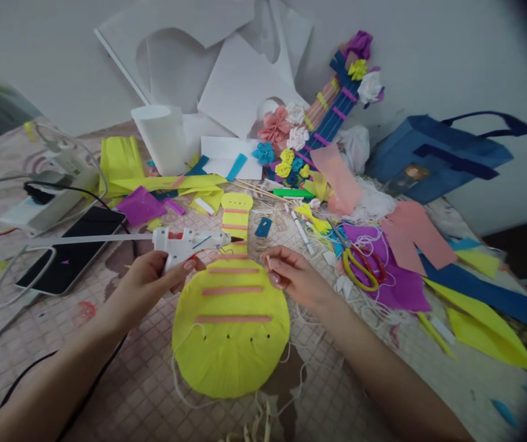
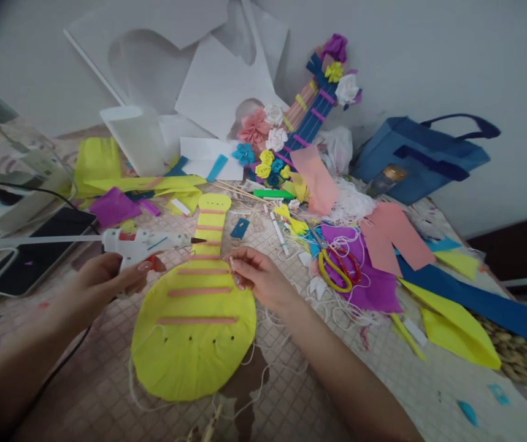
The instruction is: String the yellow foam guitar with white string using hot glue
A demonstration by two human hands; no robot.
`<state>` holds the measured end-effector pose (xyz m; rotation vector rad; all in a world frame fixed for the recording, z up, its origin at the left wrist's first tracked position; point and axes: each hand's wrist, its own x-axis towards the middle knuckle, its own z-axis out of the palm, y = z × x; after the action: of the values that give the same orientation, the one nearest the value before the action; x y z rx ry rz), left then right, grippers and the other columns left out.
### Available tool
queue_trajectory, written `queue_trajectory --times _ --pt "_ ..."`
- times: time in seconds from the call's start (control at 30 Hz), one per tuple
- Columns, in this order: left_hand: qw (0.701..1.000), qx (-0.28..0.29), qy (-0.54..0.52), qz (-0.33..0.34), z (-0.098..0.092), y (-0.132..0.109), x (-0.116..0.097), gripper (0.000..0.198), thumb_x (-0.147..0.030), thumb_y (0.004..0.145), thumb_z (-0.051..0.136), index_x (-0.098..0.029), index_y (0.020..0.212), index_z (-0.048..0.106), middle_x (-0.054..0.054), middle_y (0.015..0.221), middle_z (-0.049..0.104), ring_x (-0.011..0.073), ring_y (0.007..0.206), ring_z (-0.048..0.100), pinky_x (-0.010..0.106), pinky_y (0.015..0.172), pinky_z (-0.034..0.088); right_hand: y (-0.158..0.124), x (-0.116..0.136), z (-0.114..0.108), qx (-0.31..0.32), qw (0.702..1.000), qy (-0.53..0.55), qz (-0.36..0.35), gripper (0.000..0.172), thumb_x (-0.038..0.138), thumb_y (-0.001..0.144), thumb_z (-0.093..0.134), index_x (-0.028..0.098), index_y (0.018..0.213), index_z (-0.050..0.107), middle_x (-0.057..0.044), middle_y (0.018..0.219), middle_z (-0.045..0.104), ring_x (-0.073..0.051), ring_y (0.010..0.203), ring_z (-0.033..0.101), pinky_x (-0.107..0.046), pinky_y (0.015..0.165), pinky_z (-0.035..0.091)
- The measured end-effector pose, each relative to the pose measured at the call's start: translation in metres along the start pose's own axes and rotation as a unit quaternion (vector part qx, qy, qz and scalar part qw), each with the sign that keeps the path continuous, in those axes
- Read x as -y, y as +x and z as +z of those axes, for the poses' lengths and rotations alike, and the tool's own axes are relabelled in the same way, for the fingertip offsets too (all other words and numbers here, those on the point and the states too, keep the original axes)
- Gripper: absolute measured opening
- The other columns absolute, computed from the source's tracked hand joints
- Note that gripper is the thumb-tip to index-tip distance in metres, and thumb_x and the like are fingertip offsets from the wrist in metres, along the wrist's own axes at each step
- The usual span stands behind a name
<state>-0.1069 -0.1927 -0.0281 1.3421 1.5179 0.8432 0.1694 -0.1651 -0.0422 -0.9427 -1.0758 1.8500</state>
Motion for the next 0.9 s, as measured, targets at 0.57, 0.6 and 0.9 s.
queue_trajectory --times 0.57,0.6,0.9 --pt "0.994 0.048 0.0 0.102 0.001 -0.013 0.003 0.039 -0.046 0.083 0.056 -0.015 0.061 0.058 -0.003 0.051 0.049 0.0066 0.047 0.041 0.015 0.04 0.031 -0.003 -0.001 0.012 -0.017 0.996 0.089 0.005 0.016 0.027 0.074 0.075 0.019 0.078 0.062 0.002 0.077 0.066 -0.007 0.06 0.057 -0.018 0.052 0.045" --pt "0.993 0.045 0.006 0.109 0.001 -0.015 0.002 0.037 -0.044 0.083 0.056 -0.015 0.059 0.058 -0.003 0.05 0.049 0.0066 0.046 0.041 0.015 0.039 0.03 -0.004 -0.002 0.013 -0.014 0.998 0.057 -0.013 0.014 0.028 0.076 0.073 0.019 0.079 0.062 0.001 0.078 0.066 -0.008 0.062 0.058 -0.02 0.054 0.046" --pt "0.987 0.049 -0.026 0.15 0.004 -0.026 -0.005 0.016 -0.029 0.082 0.059 -0.017 0.073 0.065 -0.003 0.058 0.054 0.0064 0.05 0.046 0.012 0.041 0.035 -0.011 -0.003 0.02 -0.026 0.989 -0.109 -0.098 0.01 0.024 0.082 0.066 0.022 0.091 0.063 0.003 0.077 0.06 -0.009 0.067 0.055 -0.023 0.064 0.045"
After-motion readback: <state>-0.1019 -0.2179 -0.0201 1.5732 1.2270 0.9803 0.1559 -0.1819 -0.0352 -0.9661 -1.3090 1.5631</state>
